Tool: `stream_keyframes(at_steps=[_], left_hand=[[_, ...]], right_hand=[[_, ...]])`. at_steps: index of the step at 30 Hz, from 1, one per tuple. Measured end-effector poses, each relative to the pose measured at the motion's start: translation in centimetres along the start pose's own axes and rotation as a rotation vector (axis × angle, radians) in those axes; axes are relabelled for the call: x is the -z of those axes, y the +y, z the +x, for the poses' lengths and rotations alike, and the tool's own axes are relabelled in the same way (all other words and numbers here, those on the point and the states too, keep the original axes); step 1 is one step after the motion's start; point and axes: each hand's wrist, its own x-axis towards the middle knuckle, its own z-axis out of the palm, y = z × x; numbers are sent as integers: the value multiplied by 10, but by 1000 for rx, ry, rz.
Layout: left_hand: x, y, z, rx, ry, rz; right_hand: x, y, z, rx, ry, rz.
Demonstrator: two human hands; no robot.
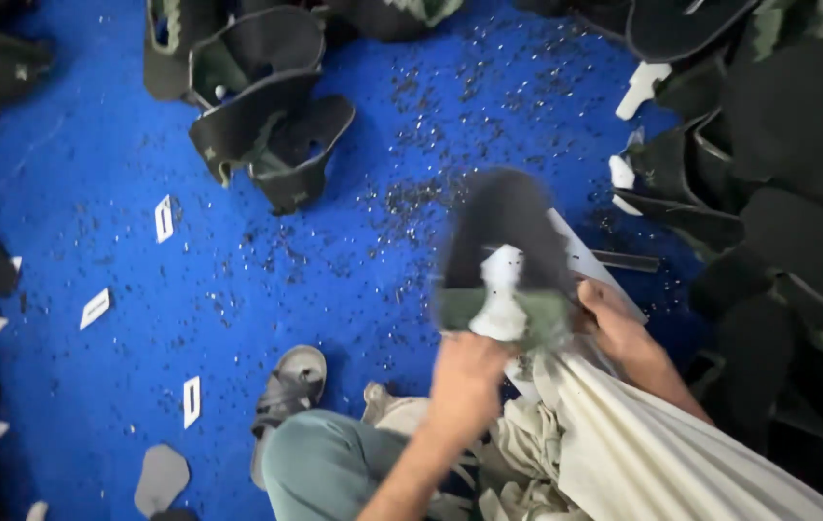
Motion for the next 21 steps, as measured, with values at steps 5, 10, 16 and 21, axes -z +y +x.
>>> stream_keyframes(at_steps=[5, 10, 16, 21], left_hand=[[-14, 5, 2, -176, 84, 111], [31, 18, 27, -23, 169, -162], [39, 16, 33, 224, 347, -670], [2, 8, 32, 391, 223, -529]], right_hand=[[4, -24, -9, -36, -14, -464], [-1, -36, -27, 57, -40, -350], [-79, -88, -50, 345, -123, -986], [-66, -62, -51, 282, 51, -1199]])
